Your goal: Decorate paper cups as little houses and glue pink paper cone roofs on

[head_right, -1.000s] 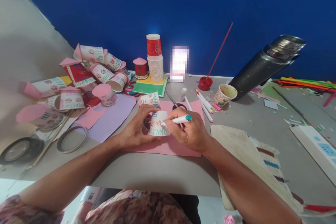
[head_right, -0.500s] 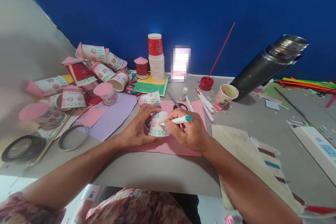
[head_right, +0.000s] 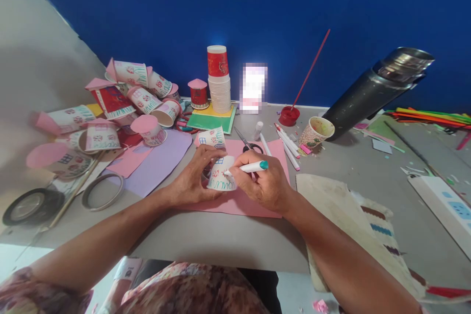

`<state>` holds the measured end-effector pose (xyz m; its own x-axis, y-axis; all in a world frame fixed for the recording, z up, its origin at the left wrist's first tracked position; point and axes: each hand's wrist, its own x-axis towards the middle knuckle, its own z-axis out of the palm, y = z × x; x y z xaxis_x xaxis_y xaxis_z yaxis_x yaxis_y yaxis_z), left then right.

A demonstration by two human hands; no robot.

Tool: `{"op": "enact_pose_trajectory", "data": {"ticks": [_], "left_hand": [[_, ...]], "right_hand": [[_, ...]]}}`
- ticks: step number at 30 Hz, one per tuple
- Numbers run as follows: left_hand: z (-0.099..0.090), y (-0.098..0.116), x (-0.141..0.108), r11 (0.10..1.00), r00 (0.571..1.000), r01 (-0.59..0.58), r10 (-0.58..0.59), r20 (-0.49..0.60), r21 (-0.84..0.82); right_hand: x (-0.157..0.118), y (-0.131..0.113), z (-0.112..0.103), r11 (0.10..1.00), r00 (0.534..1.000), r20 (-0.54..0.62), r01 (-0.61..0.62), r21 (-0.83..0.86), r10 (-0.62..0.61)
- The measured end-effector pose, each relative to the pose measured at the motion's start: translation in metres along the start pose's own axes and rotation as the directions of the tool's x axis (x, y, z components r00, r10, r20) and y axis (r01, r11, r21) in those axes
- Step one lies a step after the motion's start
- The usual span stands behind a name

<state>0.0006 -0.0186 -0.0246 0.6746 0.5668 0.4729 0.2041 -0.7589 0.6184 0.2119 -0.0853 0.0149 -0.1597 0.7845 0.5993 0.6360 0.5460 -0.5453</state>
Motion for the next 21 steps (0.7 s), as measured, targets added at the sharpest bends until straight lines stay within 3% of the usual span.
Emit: {"op": "enact_pose_trajectory", "data": {"ticks": [5, 21], "left_hand": [[0.0002, -0.0009, -0.0004, 1.0, 1.0, 0.0, 0.0, 0.0, 0.003], [-0.0006, 0.0012, 0.0, 0.999, 0.998, 0.036, -0.036, 0.042, 0.008]], "right_hand": [[0.0007, -0.001, -0.0001, 1.0, 0.999, 0.047, 0.004, 0.018, -0.005], [-0.0005, 0.0006, 0.0021, 1.0, 1.0, 0.009, -0.002, -0.01, 0.002]]}}
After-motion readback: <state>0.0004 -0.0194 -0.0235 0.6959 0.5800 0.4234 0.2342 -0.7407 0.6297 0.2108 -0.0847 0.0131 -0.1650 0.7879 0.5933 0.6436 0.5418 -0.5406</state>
